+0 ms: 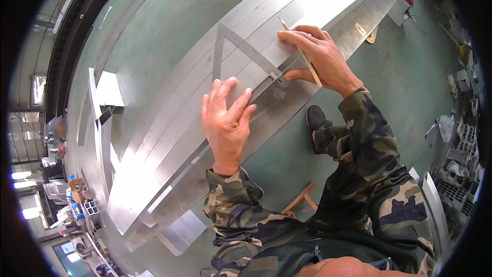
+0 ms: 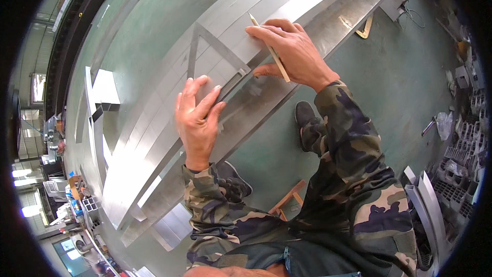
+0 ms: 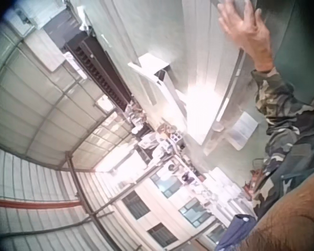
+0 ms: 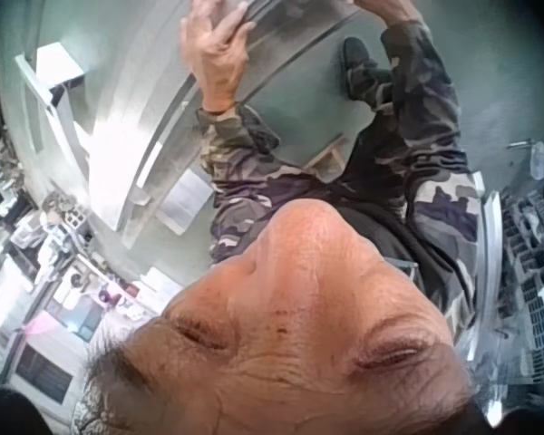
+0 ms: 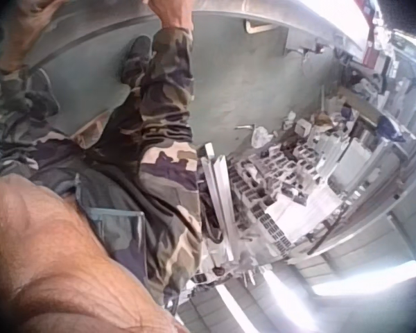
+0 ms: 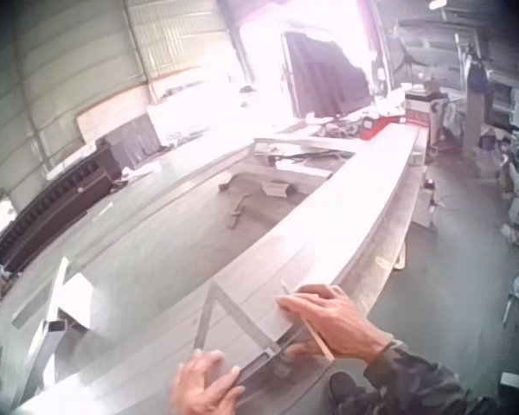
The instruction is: The person uses a pencil and a triangular ruler to draw straight lines on a large metal sheet. They repeatedly reposition the ruler and draw lines across the sheet's surface.
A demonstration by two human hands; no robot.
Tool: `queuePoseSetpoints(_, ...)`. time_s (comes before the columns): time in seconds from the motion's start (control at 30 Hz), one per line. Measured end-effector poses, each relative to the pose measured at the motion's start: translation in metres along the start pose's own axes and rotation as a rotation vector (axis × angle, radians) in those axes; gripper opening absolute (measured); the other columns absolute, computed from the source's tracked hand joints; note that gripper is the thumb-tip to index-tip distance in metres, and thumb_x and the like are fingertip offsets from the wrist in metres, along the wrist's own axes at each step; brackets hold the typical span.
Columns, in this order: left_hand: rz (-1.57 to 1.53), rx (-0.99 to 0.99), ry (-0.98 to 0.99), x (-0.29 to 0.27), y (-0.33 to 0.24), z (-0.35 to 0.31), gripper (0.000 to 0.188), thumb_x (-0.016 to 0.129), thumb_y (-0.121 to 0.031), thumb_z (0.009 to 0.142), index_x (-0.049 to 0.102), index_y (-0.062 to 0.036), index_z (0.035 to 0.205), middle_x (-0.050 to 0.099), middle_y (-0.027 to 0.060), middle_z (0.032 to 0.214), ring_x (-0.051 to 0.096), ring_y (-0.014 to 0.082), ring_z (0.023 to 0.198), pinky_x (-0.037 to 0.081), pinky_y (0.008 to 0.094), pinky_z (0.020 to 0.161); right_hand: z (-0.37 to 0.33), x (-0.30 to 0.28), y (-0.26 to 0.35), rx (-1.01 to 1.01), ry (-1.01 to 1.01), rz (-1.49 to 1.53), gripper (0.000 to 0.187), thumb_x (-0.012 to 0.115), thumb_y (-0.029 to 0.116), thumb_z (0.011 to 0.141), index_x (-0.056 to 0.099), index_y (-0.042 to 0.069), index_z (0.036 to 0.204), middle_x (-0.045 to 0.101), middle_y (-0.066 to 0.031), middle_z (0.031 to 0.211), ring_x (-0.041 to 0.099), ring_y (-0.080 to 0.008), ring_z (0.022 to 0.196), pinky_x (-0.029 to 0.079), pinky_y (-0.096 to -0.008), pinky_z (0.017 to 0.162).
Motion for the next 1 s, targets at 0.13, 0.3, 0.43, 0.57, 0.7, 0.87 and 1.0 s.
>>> queuePoseSetpoints(0.13, -0.028, 0.008, 0.010, 0.008, -0.005, 0.002, 0.041, 0.090, -0.007, 0.085, 0.085, -0.0154, 0.125, 0.071, 0.0054, 0.146, 0.058, 0.0373, 0.148, 0.044, 0.0496, 0.121, -0.002, -0.001, 0.003, 0.010, -0.005, 0.011, 0.088, 0.091, 0.054, 0.076, 0.064, 0.018, 0.152, 0.076, -0.0053, 0.140, 0.059, -0.0346, 0.142, 0.048, -0.0518, 0.119)
queuePoseSetpoints(0.3, -0.028, -0.020, 0.015, 0.003, -0.007, 0.003, 0.038, 0.089, -0.007, 0.087, 0.085, -0.0128, 0.124, 0.072, 0.0047, 0.144, 0.058, 0.0370, 0.148, 0.045, 0.0488, 0.121, 0.000, -0.001, 0.008, -0.010, -0.032, 0.027, 0.081, 0.089, 0.053, 0.080, 0.067, 0.019, 0.150, 0.077, -0.0095, 0.134, 0.063, -0.0344, 0.137, 0.051, -0.0502, 0.115)
queuePoseSetpoints(0.43, -0.034, -0.019, 0.015, 0.006, -0.008, 0.002, 0.037, 0.089, -0.007, 0.087, 0.086, -0.0124, 0.123, 0.072, 0.0044, 0.144, 0.058, 0.0368, 0.148, 0.045, 0.0488, 0.121, -0.004, 0.000, 0.007, -0.018, -0.053, 0.017, 0.078, 0.089, 0.051, 0.080, 0.069, 0.019, 0.148, 0.077, -0.0089, 0.134, 0.063, -0.0339, 0.137, 0.052, -0.0497, 0.115)
queuePoseSetpoints(0.57, -0.043, -0.021, 0.014, 0.010, -0.003, 0.001, 0.037, 0.090, -0.019, 0.089, 0.085, -0.0231, 0.125, 0.068, 0.0005, 0.147, 0.056, 0.0361, 0.150, 0.039, 0.0593, 0.125, -0.003, 0.000, 0.006, -0.013, -0.059, 0.008, 0.078, 0.089, 0.051, 0.079, 0.069, 0.020, 0.148, 0.077, -0.0084, 0.134, 0.063, -0.0336, 0.137, 0.053, -0.0499, 0.115)
queuePoseSetpoints(0.7, -0.028, -0.023, 0.016, 0.007, -0.003, 0.002, 0.037, 0.090, -0.020, 0.089, 0.086, -0.0233, 0.125, 0.068, 0.0001, 0.147, 0.056, 0.0356, 0.151, 0.039, 0.0591, 0.125, -0.001, 0.002, 0.006, -0.024, -0.067, 0.013, 0.078, 0.090, 0.051, 0.078, 0.070, 0.021, 0.148, 0.077, -0.0077, 0.135, 0.064, -0.0331, 0.137, 0.053, -0.0499, 0.115)
queuePoseSetpoints(0.87, -0.037, -0.039, 0.024, 0.006, -0.001, -0.001, 0.036, 0.090, -0.020, 0.089, 0.086, -0.0229, 0.125, 0.068, 0.0000, 0.147, 0.056, 0.0355, 0.151, 0.038, 0.0590, 0.125, -0.004, 0.003, 0.011, -0.013, -0.059, 0.001, 0.078, 0.090, 0.049, 0.078, 0.070, 0.022, 0.148, 0.077, -0.0075, 0.135, 0.064, -0.0319, 0.138, 0.053, -0.0495, 0.116)
queuePoseSetpoints(1.0, -0.019, -0.035, 0.012, 0.004, -0.009, 0.002, 0.035, 0.090, -0.008, 0.086, 0.086, -0.0127, 0.121, 0.072, 0.0035, 0.142, 0.060, 0.0351, 0.145, 0.047, 0.0479, 0.120, -0.006, 0.002, 0.011, -0.017, -0.068, -0.011, 0.075, 0.091, 0.044, 0.082, 0.069, 0.020, 0.149, 0.078, -0.0083, 0.132, 0.064, -0.0327, 0.137, 0.054, -0.0503, 0.114)
Point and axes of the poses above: each hand's wrist, its own z-axis towards the middle knuckle, its own x-axis out of the palm, y = z × x, the point moved 6 cm from there along z, towards the middle knuckle
